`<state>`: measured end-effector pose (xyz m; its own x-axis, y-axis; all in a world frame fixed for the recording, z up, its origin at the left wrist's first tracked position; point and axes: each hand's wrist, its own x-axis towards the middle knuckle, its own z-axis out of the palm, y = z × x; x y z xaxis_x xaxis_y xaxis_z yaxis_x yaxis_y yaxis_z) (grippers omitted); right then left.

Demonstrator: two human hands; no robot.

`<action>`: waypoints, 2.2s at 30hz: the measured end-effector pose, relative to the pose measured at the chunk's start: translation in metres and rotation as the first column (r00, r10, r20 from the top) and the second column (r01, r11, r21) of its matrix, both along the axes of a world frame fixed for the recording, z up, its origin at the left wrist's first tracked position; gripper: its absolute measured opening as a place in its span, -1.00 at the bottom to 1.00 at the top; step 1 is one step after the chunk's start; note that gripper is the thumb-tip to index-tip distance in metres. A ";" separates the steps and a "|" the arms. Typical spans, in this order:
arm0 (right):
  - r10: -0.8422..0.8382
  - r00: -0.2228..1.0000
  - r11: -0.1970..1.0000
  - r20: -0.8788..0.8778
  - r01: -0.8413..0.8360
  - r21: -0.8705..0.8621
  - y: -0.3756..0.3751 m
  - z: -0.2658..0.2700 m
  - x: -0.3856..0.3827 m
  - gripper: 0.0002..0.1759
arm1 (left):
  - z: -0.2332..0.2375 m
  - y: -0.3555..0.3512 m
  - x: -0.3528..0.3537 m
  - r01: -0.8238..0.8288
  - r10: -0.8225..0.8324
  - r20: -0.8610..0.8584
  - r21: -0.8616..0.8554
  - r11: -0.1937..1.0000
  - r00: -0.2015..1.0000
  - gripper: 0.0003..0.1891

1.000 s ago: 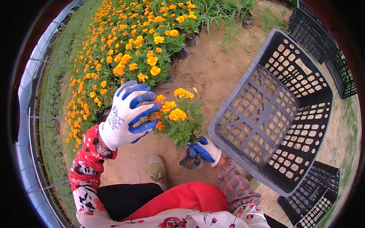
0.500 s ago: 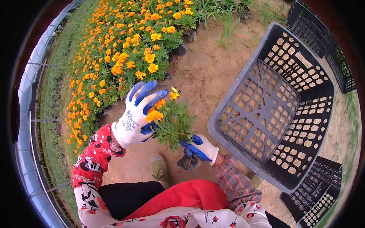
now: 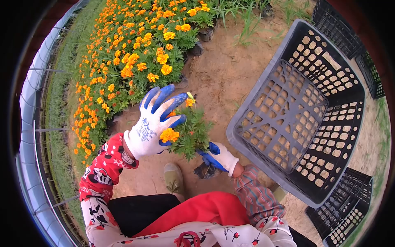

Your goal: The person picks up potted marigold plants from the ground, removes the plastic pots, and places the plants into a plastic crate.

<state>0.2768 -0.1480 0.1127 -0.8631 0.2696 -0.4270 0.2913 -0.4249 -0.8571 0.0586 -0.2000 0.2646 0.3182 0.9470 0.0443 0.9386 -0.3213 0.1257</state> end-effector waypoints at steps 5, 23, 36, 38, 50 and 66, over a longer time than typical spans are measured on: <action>-0.026 0.998 0.999 -0.054 0.028 0.031 -0.007 -0.022 0.004 -0.70 | -0.007 -0.001 -0.008 0.040 -0.035 0.081 -0.063 0.997 0.996 -0.40; -0.109 0.992 0.920 0.064 0.076 0.385 -0.005 -0.032 0.009 -0.66 | 0.016 -0.004 -0.038 -0.167 0.155 0.087 0.152 0.974 0.984 -0.62; -0.235 0.970 0.719 0.065 0.128 0.683 -0.014 -0.006 0.002 -0.63 | -0.014 -0.008 0.026 -0.113 0.124 -0.078 0.135 0.984 0.989 -0.71; -0.270 0.962 0.718 0.034 0.178 0.673 -0.015 -0.009 0.004 -0.64 | -0.011 -0.006 0.028 -0.048 0.061 -0.175 0.082 0.995 0.983 -0.77; -0.322 0.944 0.656 0.068 0.171 0.735 -0.007 -0.039 0.011 -0.66 | 0.015 -0.019 -0.020 -0.393 0.416 0.175 -0.152 0.907 0.892 -0.82; -0.190 0.954 0.647 0.230 -0.055 0.761 -0.035 -0.034 0.019 -0.69 | -0.023 -0.025 0.001 -0.301 0.311 0.165 -0.079 0.950 0.936 -0.64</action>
